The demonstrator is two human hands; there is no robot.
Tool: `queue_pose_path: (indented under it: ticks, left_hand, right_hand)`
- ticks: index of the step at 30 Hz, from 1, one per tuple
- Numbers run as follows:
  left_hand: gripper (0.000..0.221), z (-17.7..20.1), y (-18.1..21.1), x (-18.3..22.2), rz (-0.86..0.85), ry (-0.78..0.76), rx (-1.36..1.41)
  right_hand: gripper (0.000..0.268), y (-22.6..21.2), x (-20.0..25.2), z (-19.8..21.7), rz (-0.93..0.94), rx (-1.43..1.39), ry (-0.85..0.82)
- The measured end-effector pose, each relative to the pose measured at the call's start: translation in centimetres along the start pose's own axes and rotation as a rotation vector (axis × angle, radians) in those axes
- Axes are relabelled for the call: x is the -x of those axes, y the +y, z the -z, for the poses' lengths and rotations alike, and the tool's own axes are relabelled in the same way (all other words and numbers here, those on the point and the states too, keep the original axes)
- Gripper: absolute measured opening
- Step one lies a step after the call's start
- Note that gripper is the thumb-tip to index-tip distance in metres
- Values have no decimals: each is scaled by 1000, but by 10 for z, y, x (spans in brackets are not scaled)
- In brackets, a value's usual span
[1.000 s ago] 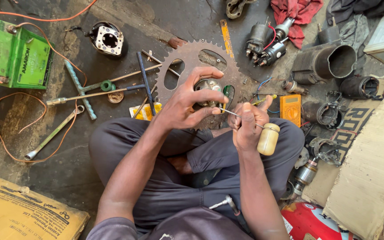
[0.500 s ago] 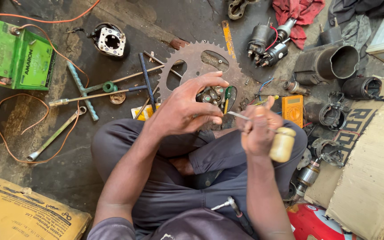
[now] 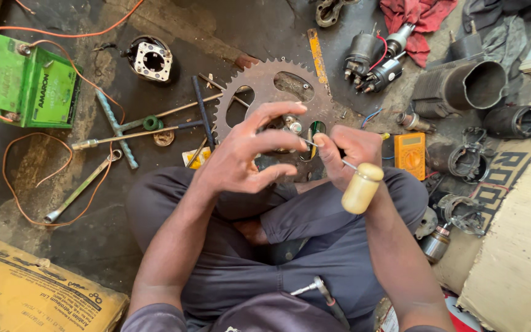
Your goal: The person sits on the floor and uses a screwdriver and a small hammer to adjust and tap components on a small cylindrical electrical part. The person repeatedly taps the tool handle with the hammer while holding the part steady.
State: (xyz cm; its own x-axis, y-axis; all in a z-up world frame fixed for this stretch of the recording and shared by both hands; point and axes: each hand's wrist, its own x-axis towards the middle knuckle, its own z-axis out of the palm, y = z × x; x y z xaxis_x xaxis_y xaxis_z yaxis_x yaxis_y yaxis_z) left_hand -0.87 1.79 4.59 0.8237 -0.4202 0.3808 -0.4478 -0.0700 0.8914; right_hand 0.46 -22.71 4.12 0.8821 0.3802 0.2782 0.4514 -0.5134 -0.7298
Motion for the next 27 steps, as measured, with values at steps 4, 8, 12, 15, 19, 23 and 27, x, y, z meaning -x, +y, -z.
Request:
queue_pose_path:
  ticks: [4,8,12,15,19,23,27]
  left_hand:
    - [65,-8,-7,-2,-26,62,-58]
    - [62,-13,-12,-2,28,104,-104]
    - [59,-15,-13,-2,50,113,-101]
    - [60,-15,-12,-3,64,114,-108]
    - [61,-16,-8,-3,93,113,-124]
    - [58,-17,-8,-4,75,114,-104]
    - [51,-17,-8,-3,40,92,-95]
  right_hand:
    - [41,-2,6,-6,173,146,12]
    - [43,-1,13,-18,-2,177,70]
    - [50,11,18,-29,85,19,185]
    - [47,25,19,-39,143,29,241]
    - [40,51,17,-39,465,153,156]
    - [37,53,27,-50,489,539,311]
    - [40,53,26,-54,426,458,250]
